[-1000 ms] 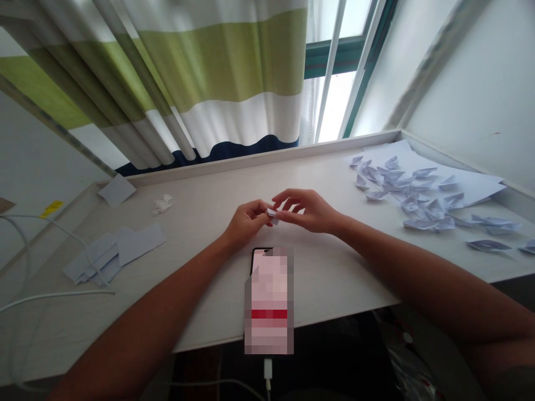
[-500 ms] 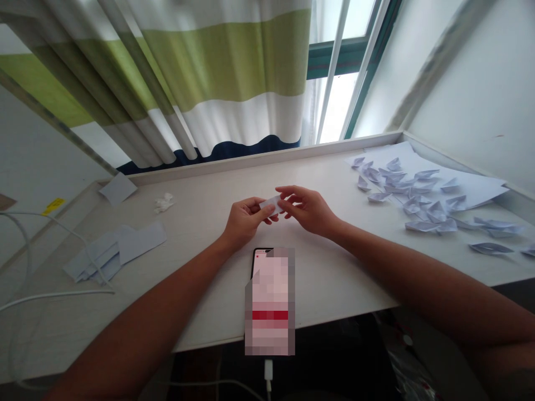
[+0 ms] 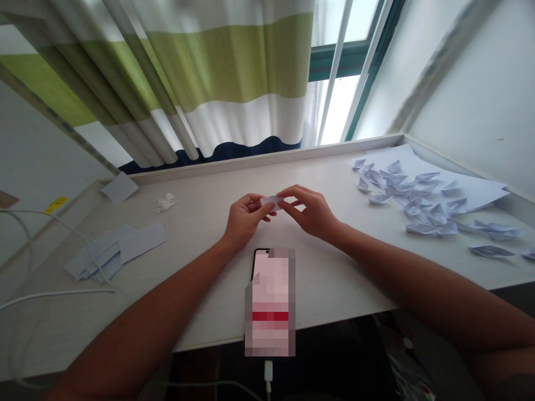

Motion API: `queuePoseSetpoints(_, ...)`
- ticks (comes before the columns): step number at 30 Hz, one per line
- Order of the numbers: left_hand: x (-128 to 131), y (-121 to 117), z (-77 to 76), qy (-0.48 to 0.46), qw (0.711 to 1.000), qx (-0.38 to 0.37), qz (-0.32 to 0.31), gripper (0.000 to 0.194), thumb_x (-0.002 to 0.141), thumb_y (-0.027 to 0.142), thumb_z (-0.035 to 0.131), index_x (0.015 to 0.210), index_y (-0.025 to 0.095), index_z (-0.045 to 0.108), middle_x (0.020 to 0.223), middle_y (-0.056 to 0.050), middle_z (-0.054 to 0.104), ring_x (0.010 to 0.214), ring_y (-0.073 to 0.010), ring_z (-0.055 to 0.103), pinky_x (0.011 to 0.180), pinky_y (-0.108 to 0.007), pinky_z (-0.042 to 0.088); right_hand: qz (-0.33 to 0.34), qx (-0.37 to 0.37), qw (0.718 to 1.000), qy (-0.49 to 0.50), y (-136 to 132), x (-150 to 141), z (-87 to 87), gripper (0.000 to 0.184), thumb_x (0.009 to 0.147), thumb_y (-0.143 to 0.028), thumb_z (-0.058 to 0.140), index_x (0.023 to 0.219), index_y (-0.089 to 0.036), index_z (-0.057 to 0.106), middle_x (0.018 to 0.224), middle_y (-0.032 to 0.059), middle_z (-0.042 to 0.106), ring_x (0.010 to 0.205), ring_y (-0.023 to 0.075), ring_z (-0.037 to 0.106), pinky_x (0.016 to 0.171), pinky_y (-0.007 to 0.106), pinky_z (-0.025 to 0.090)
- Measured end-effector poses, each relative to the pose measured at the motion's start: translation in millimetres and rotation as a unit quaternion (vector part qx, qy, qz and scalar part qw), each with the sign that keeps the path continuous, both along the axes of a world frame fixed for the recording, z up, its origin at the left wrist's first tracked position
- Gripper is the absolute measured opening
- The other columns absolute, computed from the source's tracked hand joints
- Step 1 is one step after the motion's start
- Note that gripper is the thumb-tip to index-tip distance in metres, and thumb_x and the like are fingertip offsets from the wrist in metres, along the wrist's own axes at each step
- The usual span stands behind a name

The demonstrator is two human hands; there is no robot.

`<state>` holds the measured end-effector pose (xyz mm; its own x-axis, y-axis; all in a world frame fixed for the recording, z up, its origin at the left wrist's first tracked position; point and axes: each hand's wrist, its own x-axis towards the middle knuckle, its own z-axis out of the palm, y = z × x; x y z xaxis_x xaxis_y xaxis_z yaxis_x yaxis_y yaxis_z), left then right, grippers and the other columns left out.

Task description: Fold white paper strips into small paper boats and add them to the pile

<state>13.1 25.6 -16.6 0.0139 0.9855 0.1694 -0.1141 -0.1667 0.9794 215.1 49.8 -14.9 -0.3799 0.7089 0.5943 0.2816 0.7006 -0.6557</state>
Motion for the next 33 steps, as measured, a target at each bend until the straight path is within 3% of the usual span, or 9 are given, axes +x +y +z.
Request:
queuePoseSetpoints(4, 1, -2, -1.0, 0.012, 0.999, 0.03, -0.016, 0.044, 0.075, 0.046, 0.097, 0.101, 0.017, 0.075, 0.089, -0.006, 0.082, 0.081, -0.0214, 0.079, 0.068, -0.032, 0.06, -0.018, -0.091, 0.994, 0.053, 2, 0, -0.2, 0.021, 0.099, -0.042, 0.074, 0.103, -0.022, 0.075, 0.102, 0.0071, 0.08, 0.096, 0.0237, 0.075, 0.081, 0.042, 0.068)
queuePoseSetpoints(9, 3, -5, -3.1, 0.004, 0.998, 0.062, -0.02, 0.043, 0.072, 0.037, 0.098, 0.107, 0.019, 0.081, 0.106, -0.008, 0.082, 0.099, -0.0229, 0.076, 0.075, -0.032, 0.063, 0.041, -0.204, 0.966, 0.152, 7, -3, -2.1, 0.036, 0.088, -0.052, 0.087, 0.093, -0.02, 0.069, 0.087, 0.0043, 0.077, 0.077, 0.0184, 0.073, 0.076, 0.041, 0.067)
queuePoseSetpoints(13, 4, -3, -4.4, -0.013, 0.997, 0.068, -0.016, 0.035, 0.074, 0.035, 0.098, 0.103, 0.02, 0.084, 0.1, -0.005, 0.082, 0.09, -0.0189, 0.074, 0.076, -0.032, 0.064, 0.056, -0.257, 0.947, 0.184, 6, -5, -3.3, 0.037, 0.088, -0.052, 0.087, 0.09, -0.019, 0.069, 0.082, 0.0047, 0.076, 0.072, 0.0182, 0.074, 0.075, 0.04, 0.069)
queuePoseSetpoints(15, 4, -2, -4.2, -0.01, 0.998, 0.06, -0.012, 0.03, 0.077, 0.04, 0.096, 0.096, 0.019, 0.085, 0.093, -0.004, 0.081, 0.083, -0.0176, 0.073, 0.074, -0.033, 0.064, 0.036, -0.226, 0.958, 0.171, 4, -6, -3.7, 0.035, 0.089, -0.05, 0.086, 0.097, -0.019, 0.072, 0.089, 0.0065, 0.078, 0.079, 0.0203, 0.077, 0.076, 0.041, 0.069)
queuePoseSetpoints(20, 5, -2, -1.8, 0.006, 0.999, 0.036, 0.01, 0.04, 0.076, 0.056, 0.094, 0.078, 0.018, 0.082, 0.079, -0.004, 0.077, 0.07, -0.016, 0.068, 0.071, -0.035, 0.065, -0.012, -0.043, 0.997, 0.065, -3, -6, -2.5, 0.032, 0.102, -0.04, 0.071, 0.13, -0.026, 0.079, 0.119, 0.0089, 0.08, 0.103, 0.0239, 0.077, 0.089, 0.044, 0.069)
queuePoseSetpoints(27, 10, -4, -1.1, -0.005, 0.999, 0.012, 0.03, 0.044, 0.077, 0.06, 0.092, 0.082, 0.017, 0.084, 0.079, -0.005, 0.079, 0.073, -0.0174, 0.071, 0.067, -0.032, 0.065, -0.079, 0.071, 0.993, -0.052, -4, -10, -6.3, 0.035, 0.11, -0.032, 0.057, 0.139, -0.027, 0.077, 0.132, 0.0118, 0.08, 0.118, 0.0321, 0.075, 0.099, 0.054, 0.065)
queuePoseSetpoints(33, 7, -3, -1.8, -0.031, 0.998, -0.013, 0.053, 0.049, 0.073, 0.064, 0.094, 0.082, 0.016, 0.082, 0.077, -0.006, 0.078, 0.072, -0.0187, 0.074, 0.062, -0.029, 0.063, -0.06, 0.145, 0.983, -0.095, -4, -14, -11.1, 0.036, 0.113, -0.027, 0.053, 0.141, -0.024, 0.076, 0.144, 0.0148, 0.075, 0.129, 0.0334, 0.071, 0.1, 0.052, 0.064)
